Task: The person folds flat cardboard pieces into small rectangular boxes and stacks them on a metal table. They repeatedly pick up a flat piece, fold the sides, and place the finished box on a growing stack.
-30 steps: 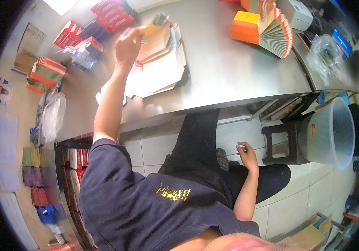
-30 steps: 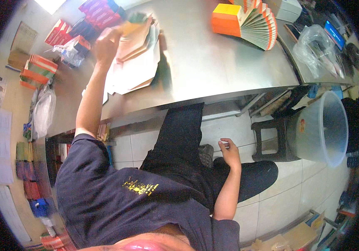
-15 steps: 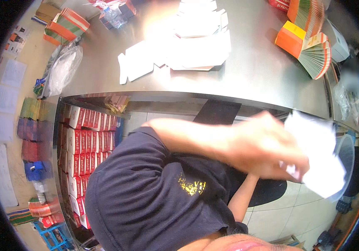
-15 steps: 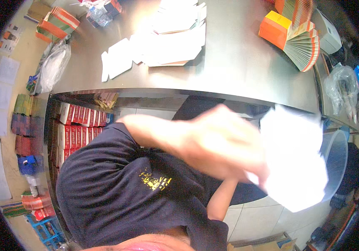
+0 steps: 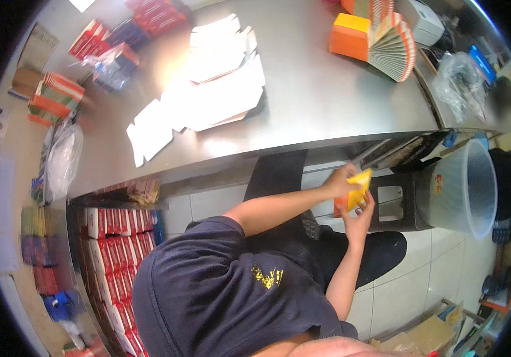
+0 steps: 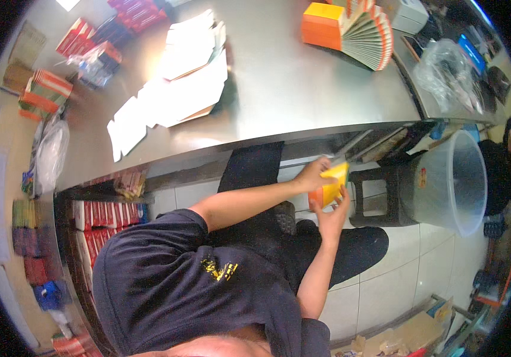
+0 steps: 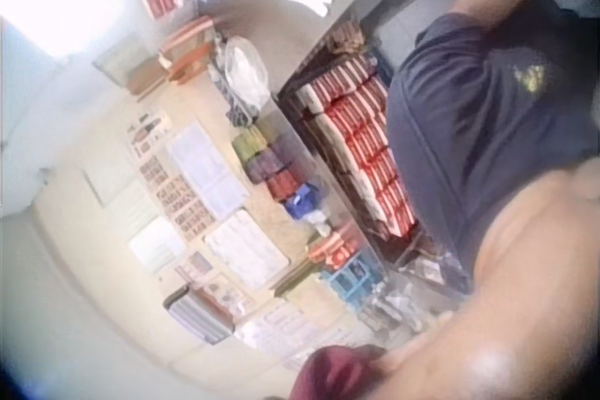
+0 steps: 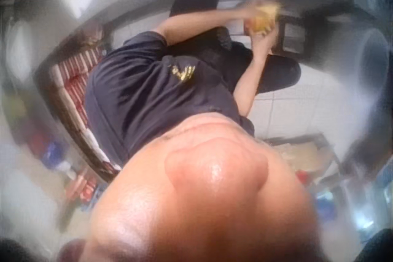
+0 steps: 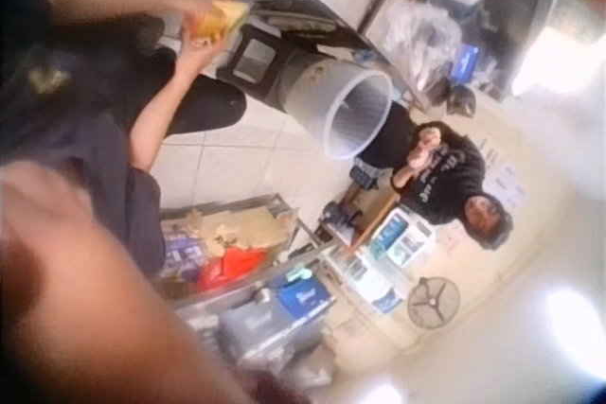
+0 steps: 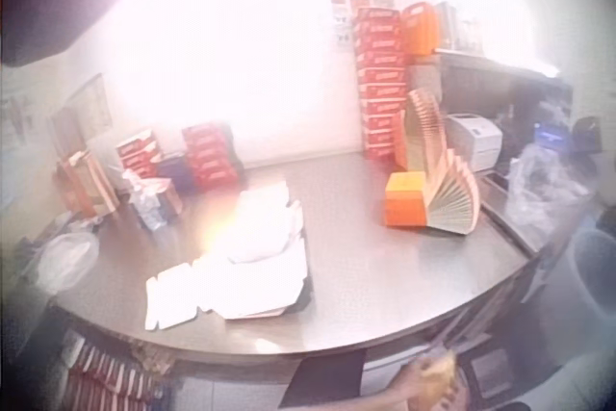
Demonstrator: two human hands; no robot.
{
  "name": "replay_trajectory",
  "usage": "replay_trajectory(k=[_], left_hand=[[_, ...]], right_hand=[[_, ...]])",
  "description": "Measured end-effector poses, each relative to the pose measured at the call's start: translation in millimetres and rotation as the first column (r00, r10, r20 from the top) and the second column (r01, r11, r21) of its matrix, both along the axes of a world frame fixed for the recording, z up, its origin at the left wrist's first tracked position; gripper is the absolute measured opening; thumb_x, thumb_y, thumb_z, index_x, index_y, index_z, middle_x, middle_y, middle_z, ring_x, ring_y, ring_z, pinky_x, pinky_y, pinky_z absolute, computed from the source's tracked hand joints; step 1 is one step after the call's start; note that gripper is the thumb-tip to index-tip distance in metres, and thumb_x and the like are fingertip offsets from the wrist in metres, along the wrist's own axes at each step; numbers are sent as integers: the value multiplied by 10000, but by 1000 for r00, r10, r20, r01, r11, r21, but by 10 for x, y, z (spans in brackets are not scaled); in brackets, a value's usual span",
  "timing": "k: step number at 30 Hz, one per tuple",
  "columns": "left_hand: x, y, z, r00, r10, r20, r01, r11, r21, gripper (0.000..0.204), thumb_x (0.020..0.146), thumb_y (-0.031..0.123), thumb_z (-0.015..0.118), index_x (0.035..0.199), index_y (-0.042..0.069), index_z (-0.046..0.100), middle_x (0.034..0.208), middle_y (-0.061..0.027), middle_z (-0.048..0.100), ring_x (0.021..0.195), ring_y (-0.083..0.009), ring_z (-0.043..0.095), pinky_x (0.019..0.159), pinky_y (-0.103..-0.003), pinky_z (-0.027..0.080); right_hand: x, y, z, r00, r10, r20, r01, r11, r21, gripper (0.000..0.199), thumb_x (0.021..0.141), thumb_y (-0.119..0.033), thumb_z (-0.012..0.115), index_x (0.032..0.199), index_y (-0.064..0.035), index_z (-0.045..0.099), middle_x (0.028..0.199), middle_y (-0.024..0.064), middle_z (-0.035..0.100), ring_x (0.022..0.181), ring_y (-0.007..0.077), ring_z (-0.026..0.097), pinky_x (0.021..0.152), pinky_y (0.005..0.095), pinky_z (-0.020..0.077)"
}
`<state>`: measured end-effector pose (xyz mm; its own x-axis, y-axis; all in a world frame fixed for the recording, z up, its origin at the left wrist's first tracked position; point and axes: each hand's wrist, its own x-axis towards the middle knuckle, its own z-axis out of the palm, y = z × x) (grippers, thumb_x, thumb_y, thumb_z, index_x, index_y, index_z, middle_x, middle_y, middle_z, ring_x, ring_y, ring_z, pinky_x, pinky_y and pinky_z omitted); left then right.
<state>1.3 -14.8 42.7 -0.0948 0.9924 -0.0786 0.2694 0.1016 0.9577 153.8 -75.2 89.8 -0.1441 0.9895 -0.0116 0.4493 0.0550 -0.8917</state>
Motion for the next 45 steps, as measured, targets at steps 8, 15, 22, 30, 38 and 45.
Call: replay_trajectory(k=[8, 15, 22, 30, 38, 45], left_hand=[[-32, 84, -456, 571, 277, 772, 106, 908, -404, 463, 912, 292, 786, 1221, 43, 546, 1141, -102, 664, 1039, -176, 646, 891, -352, 550], [-54, 153, -456, 848, -63, 526, 81, 997, -11, 371, 940, 172, 740, 1269, 52, 618, 1136, -95, 687, 1029, -167, 668, 899, -321, 546], [-106, 209, -544, 901, -2, 434, 36, 997, -70, 291, 951, 198, 730, 1116, -36, 681, 1025, -116, 738, 938, -153, 708, 808, -278, 579], [-22, 203, -511, 824, -87, 560, 162, 983, -86, 255, 996, 133, 656, 1171, -52, 649, 1194, -143, 678, 1045, -182, 686, 909, -302, 586], [-32, 270, -657, 717, 227, 660, -114, 971, -210, 253, 994, 181, 664, 1144, -17, 614, 1075, -112, 694, 984, -189, 698, 843, -318, 593], [-12, 194, -667, 637, 247, 730, 11, 944, -329, 242, 1000, 215, 661, 1162, 49, 592, 1135, -83, 676, 1021, -174, 678, 844, -306, 568]], right_hand=[[-309, 210, -362, 896, 11, 444, -174, 928, 328, 528, 882, -7, 602, 1396, 7, 481, 1351, 278, 542, 1219, 460, 544, 1020, 498, 460], [-256, 334, -461, 941, 35, 336, -122, 963, 240, 465, 901, 27, 535, 1366, 35, 520, 1230, 258, 622, 1110, 417, 624, 933, 448, 505], [-195, 438, -433, 979, -46, 199, 28, 995, 91, 349, 931, -33, 620, 1269, 53, 605, 1009, 177, 725, 881, 254, 713, 759, 341, 539], [213, 733, -1039, 696, -515, -500, 280, 836, -472, 187, 937, -247, 761, 886, -80, 694, 705, -69, 529, 598, 35, 417, 544, 208, 304], [-100, 548, -894, 941, -206, -269, 184, 977, -107, 250, 935, -168, 746, 1094, 21, 709, 942, 73, 722, 837, 134, 681, 741, 258, 532], [-174, 509, -647, 964, -214, 161, 141, 917, 373, 277, 916, -166, 767, 1125, 6, 706, 900, 94, 712, 804, 163, 672, 733, 301, 540]])
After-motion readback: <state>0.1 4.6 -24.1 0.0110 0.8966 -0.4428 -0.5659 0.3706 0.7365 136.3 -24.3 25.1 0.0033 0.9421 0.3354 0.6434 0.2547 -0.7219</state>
